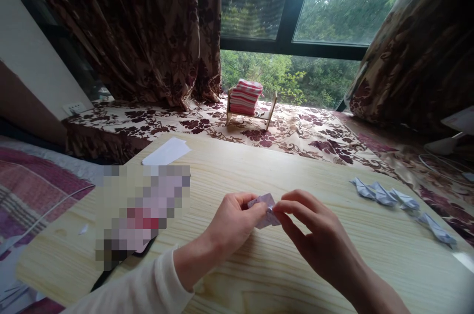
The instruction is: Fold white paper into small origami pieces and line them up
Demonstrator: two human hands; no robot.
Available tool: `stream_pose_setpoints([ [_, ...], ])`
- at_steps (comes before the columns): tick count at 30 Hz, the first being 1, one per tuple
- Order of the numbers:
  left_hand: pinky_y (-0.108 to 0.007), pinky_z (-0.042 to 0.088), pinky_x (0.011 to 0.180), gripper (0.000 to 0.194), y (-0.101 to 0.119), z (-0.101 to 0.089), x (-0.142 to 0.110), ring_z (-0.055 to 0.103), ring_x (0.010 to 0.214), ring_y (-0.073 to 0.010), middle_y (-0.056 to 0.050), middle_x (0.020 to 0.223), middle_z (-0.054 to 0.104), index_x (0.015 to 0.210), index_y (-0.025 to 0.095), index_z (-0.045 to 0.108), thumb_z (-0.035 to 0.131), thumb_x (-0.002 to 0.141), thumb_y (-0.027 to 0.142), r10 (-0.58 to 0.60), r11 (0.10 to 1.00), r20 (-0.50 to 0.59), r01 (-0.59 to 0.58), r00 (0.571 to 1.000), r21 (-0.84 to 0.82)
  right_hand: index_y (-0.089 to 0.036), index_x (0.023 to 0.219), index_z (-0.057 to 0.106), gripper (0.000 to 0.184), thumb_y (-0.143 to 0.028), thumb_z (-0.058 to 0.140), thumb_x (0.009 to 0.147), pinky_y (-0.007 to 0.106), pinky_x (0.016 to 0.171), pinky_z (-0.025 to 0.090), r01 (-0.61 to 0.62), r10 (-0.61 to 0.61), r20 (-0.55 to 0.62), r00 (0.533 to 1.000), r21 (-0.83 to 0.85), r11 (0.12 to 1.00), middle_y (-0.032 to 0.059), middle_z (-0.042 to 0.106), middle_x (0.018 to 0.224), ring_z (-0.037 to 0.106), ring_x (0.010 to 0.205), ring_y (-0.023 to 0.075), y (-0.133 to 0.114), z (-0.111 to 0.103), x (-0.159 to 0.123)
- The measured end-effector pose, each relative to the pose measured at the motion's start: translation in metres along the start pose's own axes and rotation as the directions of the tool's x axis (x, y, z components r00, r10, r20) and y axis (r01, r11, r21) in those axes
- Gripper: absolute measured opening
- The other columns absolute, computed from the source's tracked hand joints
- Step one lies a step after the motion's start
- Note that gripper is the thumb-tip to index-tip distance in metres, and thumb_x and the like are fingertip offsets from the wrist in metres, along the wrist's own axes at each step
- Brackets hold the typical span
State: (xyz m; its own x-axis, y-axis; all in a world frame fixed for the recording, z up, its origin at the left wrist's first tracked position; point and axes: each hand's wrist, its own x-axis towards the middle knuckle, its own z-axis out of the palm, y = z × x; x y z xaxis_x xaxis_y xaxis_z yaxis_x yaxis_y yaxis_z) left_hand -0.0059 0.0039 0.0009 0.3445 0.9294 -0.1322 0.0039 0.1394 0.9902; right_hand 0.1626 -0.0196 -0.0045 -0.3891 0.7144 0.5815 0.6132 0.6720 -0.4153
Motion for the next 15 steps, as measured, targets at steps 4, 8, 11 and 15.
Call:
stream_pose_setpoints([
  [4,-0.022,0.033,0.055,0.024,0.0006,-0.0004,0.0008,0.042,0.057,-0.0100,0.000,0.058,0.050,0.065,0.009,0.062,0.061,0.073,0.032,-0.087,0.993,0.023,0.088,0.996,-0.081,-0.021,0.098,0.057,0.018,-0.007,0.054,0.088,0.027,0.061,0.043,0.057,-0.055,0.024,0.998,-0.083,0.995,0.0044,0.056,0.087,0.051,0.075,0.0148,0.0004,-0.0019,-0.0014],
  [8,-0.022,0.029,0.053,0.023,-0.0005,-0.0003,0.0006,0.039,0.055,-0.0088,0.002,0.056,0.045,0.061,0.010,0.060,0.062,0.072,0.030,-0.054,0.998,0.002,0.054,0.999,-0.026,-0.020,0.097,0.056,0.016,-0.007,0.053,0.088,0.027,0.063,0.044,0.050,-0.049,0.018,0.999,-0.064,0.997,0.0050,0.056,0.088,0.051,0.077,0.0150,0.0008,-0.0014,-0.0019],
  [11,-0.022,0.027,0.052,0.023,-0.0005,-0.0002,0.0004,0.036,0.055,-0.0085,0.002,0.055,0.042,0.059,0.010,0.060,0.059,0.073,0.028,-0.018,0.999,0.011,0.018,1.000,0.035,-0.019,0.094,0.056,0.012,-0.008,0.052,0.089,0.028,0.065,0.045,0.023,-0.022,0.023,1.000,-0.054,0.998,0.0055,0.056,0.088,0.052,0.078,0.0157,0.0015,0.0006,-0.0009],
  [15,-0.022,0.029,0.052,0.021,-0.0009,0.0000,0.0007,0.038,0.056,-0.0088,0.002,0.055,0.044,0.060,0.010,0.062,0.058,0.074,0.025,-0.007,0.999,0.013,0.007,1.000,0.038,-0.018,0.093,0.056,0.010,-0.010,0.052,0.089,0.028,0.065,0.045,-0.007,0.007,0.009,1.000,-0.044,0.999,0.0050,0.057,0.087,0.054,0.078,0.0156,0.0017,0.0026,-0.0005],
])
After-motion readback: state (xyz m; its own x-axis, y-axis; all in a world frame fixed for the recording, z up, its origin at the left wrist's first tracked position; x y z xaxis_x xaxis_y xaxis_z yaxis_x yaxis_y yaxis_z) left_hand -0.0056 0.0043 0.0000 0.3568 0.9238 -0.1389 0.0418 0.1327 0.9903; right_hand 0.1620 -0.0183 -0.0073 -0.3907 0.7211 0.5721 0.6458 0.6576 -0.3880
